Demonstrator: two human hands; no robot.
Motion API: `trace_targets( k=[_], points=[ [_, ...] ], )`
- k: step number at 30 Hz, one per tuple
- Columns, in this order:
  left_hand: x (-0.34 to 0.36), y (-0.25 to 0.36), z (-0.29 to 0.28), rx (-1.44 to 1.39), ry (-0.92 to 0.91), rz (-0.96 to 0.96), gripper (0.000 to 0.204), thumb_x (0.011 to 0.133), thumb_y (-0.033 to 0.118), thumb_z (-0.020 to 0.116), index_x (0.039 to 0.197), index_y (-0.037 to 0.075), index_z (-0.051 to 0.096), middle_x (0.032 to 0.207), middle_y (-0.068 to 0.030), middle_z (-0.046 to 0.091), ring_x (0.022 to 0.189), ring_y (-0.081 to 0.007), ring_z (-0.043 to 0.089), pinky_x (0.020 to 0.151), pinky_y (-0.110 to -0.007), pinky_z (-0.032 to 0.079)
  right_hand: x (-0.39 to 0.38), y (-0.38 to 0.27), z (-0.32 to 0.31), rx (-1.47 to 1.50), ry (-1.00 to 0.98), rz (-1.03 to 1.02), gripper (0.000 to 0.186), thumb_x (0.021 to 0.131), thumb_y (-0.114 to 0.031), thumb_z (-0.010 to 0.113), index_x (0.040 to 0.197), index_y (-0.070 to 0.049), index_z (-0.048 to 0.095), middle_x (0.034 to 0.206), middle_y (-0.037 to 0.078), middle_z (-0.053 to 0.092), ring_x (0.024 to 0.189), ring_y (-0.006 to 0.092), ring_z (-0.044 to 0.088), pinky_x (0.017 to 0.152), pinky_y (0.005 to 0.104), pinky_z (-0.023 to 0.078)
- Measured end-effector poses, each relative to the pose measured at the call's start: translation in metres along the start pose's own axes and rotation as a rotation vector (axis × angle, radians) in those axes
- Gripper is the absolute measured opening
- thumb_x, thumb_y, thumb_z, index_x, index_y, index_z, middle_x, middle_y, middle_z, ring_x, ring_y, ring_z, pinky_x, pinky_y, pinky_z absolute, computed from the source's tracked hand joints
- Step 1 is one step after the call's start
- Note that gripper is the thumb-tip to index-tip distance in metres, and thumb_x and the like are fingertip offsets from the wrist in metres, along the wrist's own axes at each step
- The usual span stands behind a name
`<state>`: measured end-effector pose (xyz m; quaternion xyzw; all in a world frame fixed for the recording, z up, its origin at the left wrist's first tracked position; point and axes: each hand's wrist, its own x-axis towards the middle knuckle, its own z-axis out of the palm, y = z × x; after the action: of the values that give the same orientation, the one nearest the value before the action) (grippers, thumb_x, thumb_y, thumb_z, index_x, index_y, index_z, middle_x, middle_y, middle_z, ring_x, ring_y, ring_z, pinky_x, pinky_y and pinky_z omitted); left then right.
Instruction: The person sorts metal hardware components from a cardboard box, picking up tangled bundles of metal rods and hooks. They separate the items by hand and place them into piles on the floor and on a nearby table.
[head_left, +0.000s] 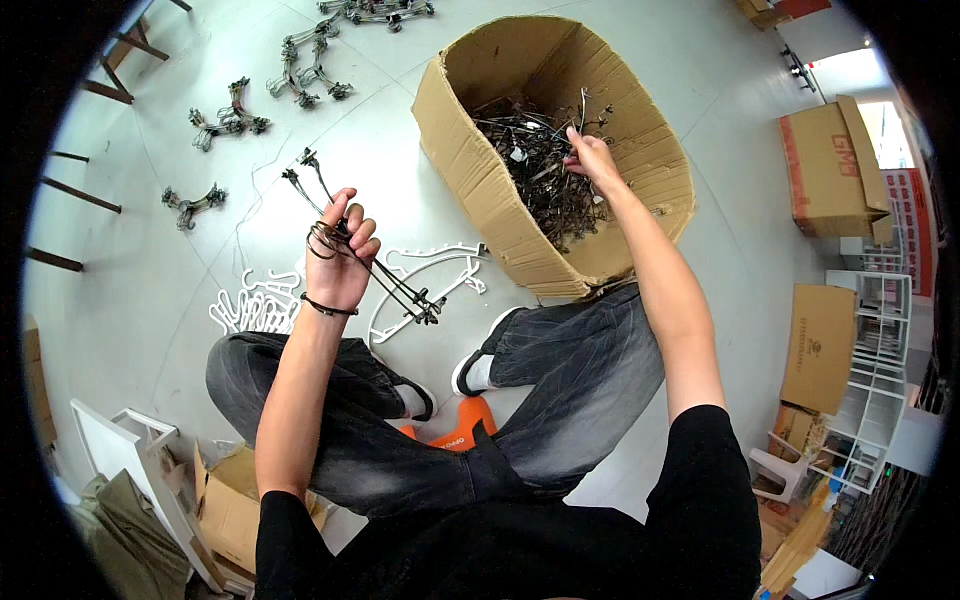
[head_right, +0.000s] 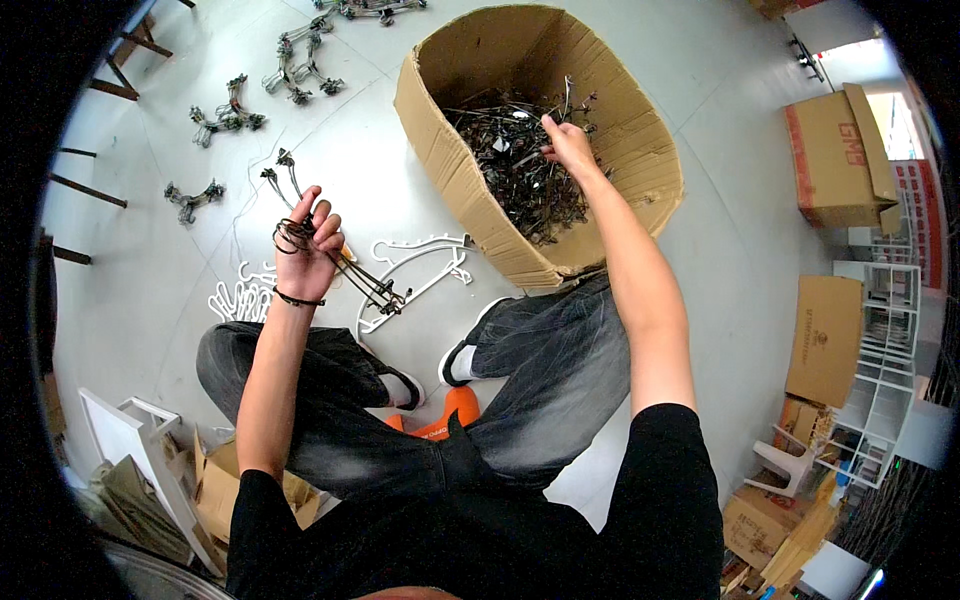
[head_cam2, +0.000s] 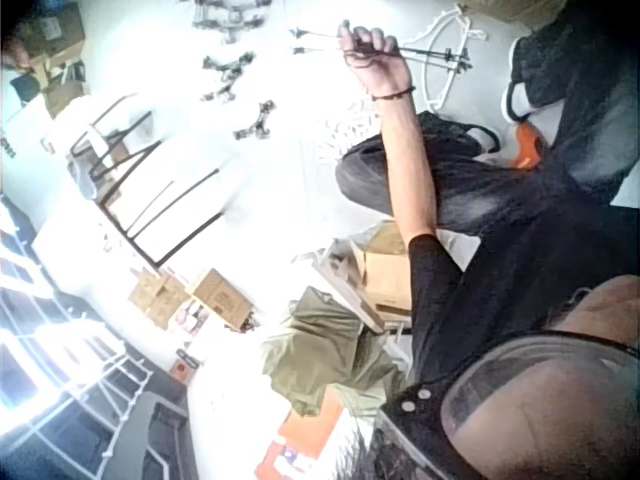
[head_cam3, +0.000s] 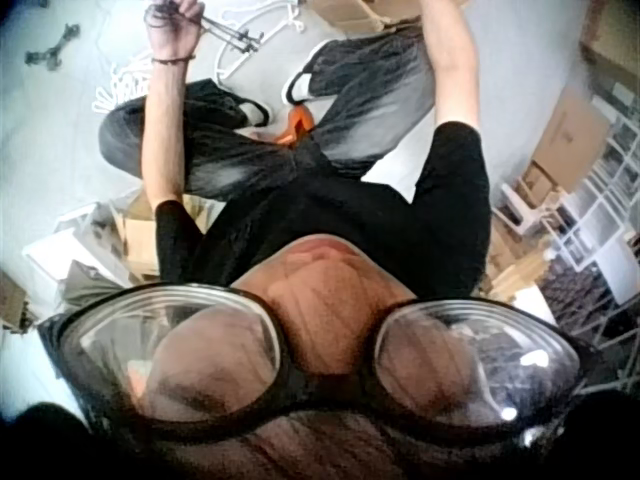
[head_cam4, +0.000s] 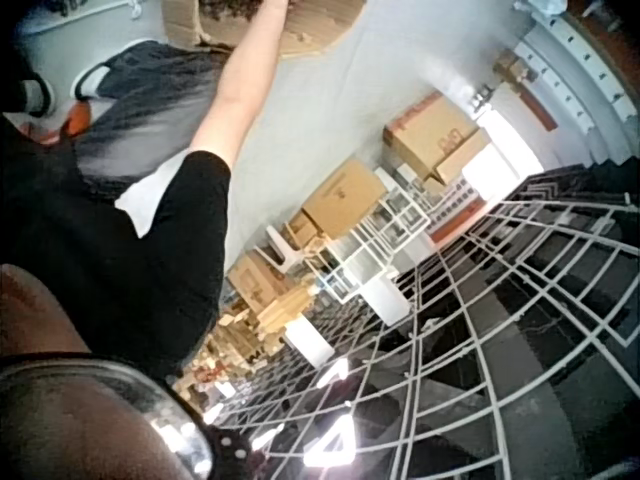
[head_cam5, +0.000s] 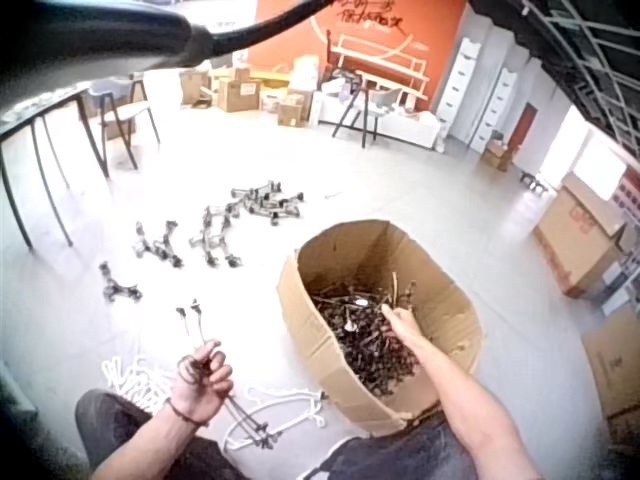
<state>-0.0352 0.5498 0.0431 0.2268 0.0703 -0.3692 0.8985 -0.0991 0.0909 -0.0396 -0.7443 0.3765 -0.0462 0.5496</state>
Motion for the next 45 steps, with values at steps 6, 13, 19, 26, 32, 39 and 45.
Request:
trace_targets(
  k=[6, 13, 19, 26, 32, 39, 45],
  points=[
    [-0.001, 0.001, 0.008, 0.021, -0.003, 0.006, 0.016, 0.103, 0.018, 0.050, 0.113, 0.008, 0.056, 0.073, 0.0013, 0.043, 0.059, -0.0076, 0.037, 0.051, -0.020, 0.034, 0.018, 0.026, -0.047, 0.325, 0.041, 0.411, 0.027, 0.091, 0.010, 0.046, 0.115, 0.021, 0.042, 0.110, 0.028, 0.058, 0.092, 0.0353, 0.069, 0.077, 0.0414, 0.064],
    [0.001, 0.000, -0.001, 0.036, 0.003, 0.001, 0.018, 0.099, 0.021, 0.058, 0.113, 0.010, 0.057, 0.072, 0.0021, 0.047, 0.059, -0.0088, 0.041, 0.052, -0.022, 0.035, 0.033, 0.064, -0.061, 0.916, 0.041, 0.513, 0.010, 0.097, -0.002, 0.054, 0.106, 0.004, 0.053, 0.095, 0.013, 0.053, 0.084, 0.0195, 0.055, 0.072, 0.0299, 0.055],
    [0.005, -0.007, 0.002, 0.042, -0.022, -0.024, 0.017, 0.099, 0.021, 0.057, 0.113, 0.010, 0.056, 0.072, 0.0018, 0.047, 0.060, -0.0088, 0.041, 0.052, -0.022, 0.035, 0.027, 0.079, -0.039, 0.844, 0.028, 0.391, 0.010, 0.096, -0.002, 0.052, 0.104, -0.007, 0.051, 0.083, 0.008, 0.053, 0.075, 0.0174, 0.055, 0.064, 0.0340, 0.048],
    [0.005, -0.003, -0.002, 0.008, -0.023, -0.011, 0.018, 0.103, 0.018, 0.049, 0.115, 0.007, 0.056, 0.075, 0.0005, 0.043, 0.060, -0.0091, 0.038, 0.053, -0.021, 0.035, 0.001, 0.031, -0.014, 0.709, -0.364, 0.432, 0.017, 0.091, 0.001, 0.040, 0.101, -0.010, 0.050, 0.129, 0.030, 0.053, 0.125, 0.0431, 0.051, 0.110, 0.0726, 0.019],
    [0.004, -0.001, 0.003, 0.005, -0.026, -0.004, 0.018, 0.103, 0.018, 0.049, 0.114, 0.006, 0.056, 0.075, 0.0002, 0.043, 0.059, -0.0090, 0.037, 0.052, -0.021, 0.035, 0.000, -0.011, -0.054, 0.914, 0.082, 0.505, 0.033, 0.082, -0.022, 0.067, 0.101, -0.011, 0.042, 0.097, 0.015, 0.044, 0.069, 0.0215, 0.046, 0.065, 0.0407, 0.048],
    [0.002, 0.002, 0.005, 0.031, -0.043, 0.002, 0.017, 0.100, 0.021, 0.055, 0.113, 0.010, 0.057, 0.072, 0.0023, 0.042, 0.059, -0.0083, 0.040, 0.052, -0.021, 0.035, -0.030, -0.067, -0.101, 0.990, 0.216, 0.171, 0.028, 0.099, -0.022, 0.058, 0.101, -0.003, 0.038, 0.077, 0.007, 0.039, 0.047, 0.0074, 0.026, 0.041, 0.0213, 0.025],
    [0.007, -0.005, 0.005, 0.027, -0.014, -0.038, 0.017, 0.100, 0.022, 0.057, 0.112, 0.010, 0.057, 0.071, 0.0027, 0.045, 0.058, -0.0076, 0.040, 0.051, -0.022, 0.035, -0.026, 0.002, -0.077, 0.368, -0.073, 0.630, 0.032, 0.106, -0.023, 0.041, 0.105, 0.007, 0.051, 0.077, 0.008, 0.046, 0.046, 0.0095, 0.029, 0.038, 0.0255, 0.025]
  ],
)
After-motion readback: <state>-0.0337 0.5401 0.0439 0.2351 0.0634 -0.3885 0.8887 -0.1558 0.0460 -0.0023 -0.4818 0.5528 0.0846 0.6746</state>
